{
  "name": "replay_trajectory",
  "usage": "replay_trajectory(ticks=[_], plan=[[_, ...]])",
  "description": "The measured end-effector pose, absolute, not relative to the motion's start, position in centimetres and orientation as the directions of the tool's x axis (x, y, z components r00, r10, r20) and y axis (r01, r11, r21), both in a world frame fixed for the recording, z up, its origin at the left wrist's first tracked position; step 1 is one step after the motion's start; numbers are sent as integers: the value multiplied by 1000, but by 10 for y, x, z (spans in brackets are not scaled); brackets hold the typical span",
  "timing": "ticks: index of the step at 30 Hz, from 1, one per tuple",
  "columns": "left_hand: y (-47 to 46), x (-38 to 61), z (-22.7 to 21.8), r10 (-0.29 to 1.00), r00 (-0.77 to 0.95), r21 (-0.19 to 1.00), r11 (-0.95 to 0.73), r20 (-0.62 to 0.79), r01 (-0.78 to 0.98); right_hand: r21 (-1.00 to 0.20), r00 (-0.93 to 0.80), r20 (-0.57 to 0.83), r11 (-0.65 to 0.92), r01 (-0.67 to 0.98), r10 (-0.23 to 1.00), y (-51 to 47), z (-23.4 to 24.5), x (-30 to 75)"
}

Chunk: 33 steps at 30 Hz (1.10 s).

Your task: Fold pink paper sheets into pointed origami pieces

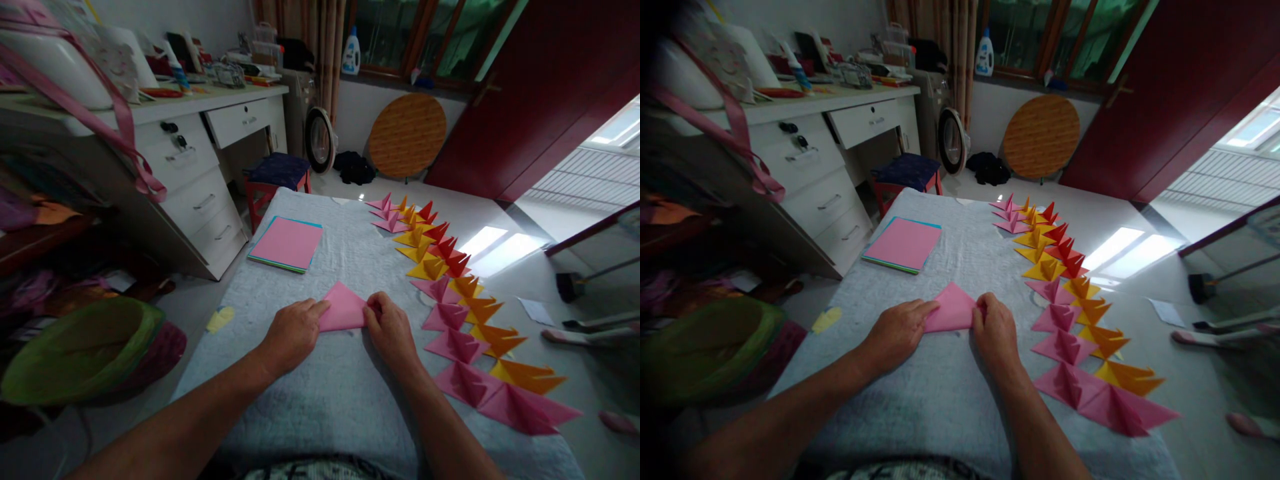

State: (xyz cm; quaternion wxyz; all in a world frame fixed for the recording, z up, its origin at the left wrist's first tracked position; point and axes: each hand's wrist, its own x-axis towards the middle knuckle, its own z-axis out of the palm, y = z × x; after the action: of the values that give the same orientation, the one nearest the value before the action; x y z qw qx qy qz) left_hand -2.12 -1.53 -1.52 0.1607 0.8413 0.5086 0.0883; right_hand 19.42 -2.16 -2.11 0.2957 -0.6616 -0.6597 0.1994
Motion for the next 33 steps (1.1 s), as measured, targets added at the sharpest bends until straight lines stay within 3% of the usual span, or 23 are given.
replay_trajectory(ticks=[33], plan=[[-16,-15,-7,910,405,310,-360,-93,880,-636,129,112,-29,771,985,-13,-26,189]])
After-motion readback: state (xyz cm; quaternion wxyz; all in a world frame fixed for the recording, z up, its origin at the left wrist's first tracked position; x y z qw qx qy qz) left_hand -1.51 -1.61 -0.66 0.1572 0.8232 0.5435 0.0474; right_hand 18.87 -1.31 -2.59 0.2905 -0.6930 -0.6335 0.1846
